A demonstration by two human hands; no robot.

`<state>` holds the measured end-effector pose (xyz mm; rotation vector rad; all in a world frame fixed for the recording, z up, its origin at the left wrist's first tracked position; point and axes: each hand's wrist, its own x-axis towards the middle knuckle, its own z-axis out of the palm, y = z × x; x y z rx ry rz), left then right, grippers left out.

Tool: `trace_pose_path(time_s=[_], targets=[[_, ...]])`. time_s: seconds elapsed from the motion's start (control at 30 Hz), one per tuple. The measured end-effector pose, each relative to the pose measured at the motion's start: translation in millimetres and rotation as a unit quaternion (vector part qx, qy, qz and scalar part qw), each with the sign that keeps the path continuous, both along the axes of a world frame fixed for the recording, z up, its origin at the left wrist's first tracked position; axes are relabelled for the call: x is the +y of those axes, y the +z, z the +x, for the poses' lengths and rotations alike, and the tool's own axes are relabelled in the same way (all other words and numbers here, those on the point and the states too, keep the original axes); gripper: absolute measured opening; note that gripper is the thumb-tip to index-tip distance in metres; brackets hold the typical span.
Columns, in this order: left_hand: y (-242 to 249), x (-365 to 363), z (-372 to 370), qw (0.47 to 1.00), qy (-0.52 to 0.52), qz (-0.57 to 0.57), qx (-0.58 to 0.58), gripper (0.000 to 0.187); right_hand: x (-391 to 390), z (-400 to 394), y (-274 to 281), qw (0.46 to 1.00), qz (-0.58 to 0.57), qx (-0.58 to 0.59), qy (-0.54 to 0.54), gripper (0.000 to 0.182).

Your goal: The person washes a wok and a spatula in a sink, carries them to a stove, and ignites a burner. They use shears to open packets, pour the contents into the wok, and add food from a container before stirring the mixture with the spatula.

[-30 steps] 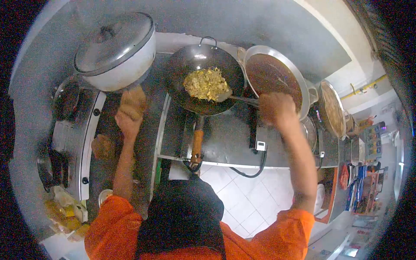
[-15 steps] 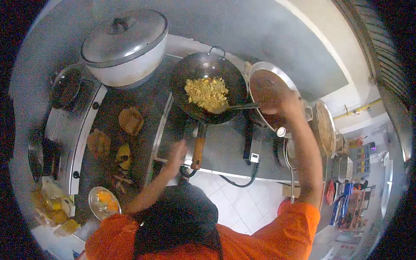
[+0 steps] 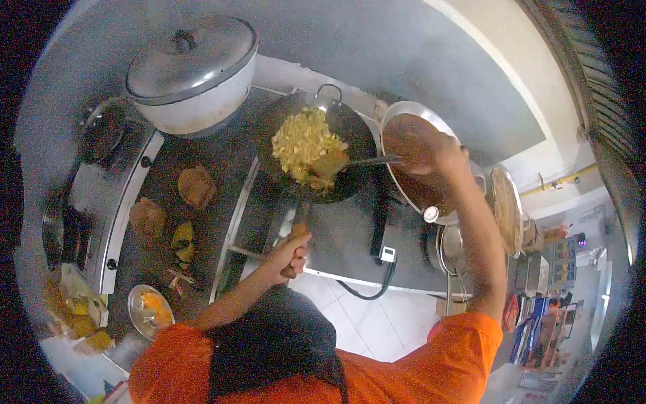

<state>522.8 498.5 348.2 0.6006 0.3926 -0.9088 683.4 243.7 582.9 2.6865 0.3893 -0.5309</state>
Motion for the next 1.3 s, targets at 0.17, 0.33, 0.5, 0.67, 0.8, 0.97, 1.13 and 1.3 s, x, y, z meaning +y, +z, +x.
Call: trace_pose_path(time_s=[0.17,0.33,0.5,0.67,0.8,0.97,1.13,1.3], targets=[[-29.6,-20.2,1.8,0.999,0.004,0.031,-0.008,0.027,38.7,-17.6,22.4,0.999,-0.023,-0.011,0.029,0.027],[-19.1,-26.3,-3.4,0.999,-0.001,0.049,0.001,0.026,-32.0,47.2,-57.4,0.99,-0.055,-0.047,0.118,0.025],[-10.5,-29.7,-2.9,0.997,0.024,0.059,-0.037,0.027,16.6,-0.4,38.8,1.0,-0.02,-0.01,0.011,0.024],[-34.8,-45.9,-6.5,0.994,0.026,0.091,-0.054,0.028,-8.5,40.9,-13.2,0.993,-0.011,0.002,0.114,0.03],[-33.4,-51.7,-10.7,0.993,0.041,0.102,-0.036,0.031,24.3,18.6,9.4,0.995,-0.08,-0.052,0.002,0.023],[-56.2,-49.4,-10.2,0.997,0.054,-0.056,0.008,0.033,55.8,18.2,83.1,0.982,-0.174,-0.049,0.049,0.022],[-52.2,-21.6,-9.1,0.995,0.021,-0.092,0.035,0.03,65.5,7.8,43.1,0.981,-0.188,-0.019,-0.048,0.02],[-46.1,0.8,-5.1,0.992,0.013,-0.122,0.021,0.028,31.2,9.5,0.6,0.993,-0.032,-0.101,0.059,0.019]])
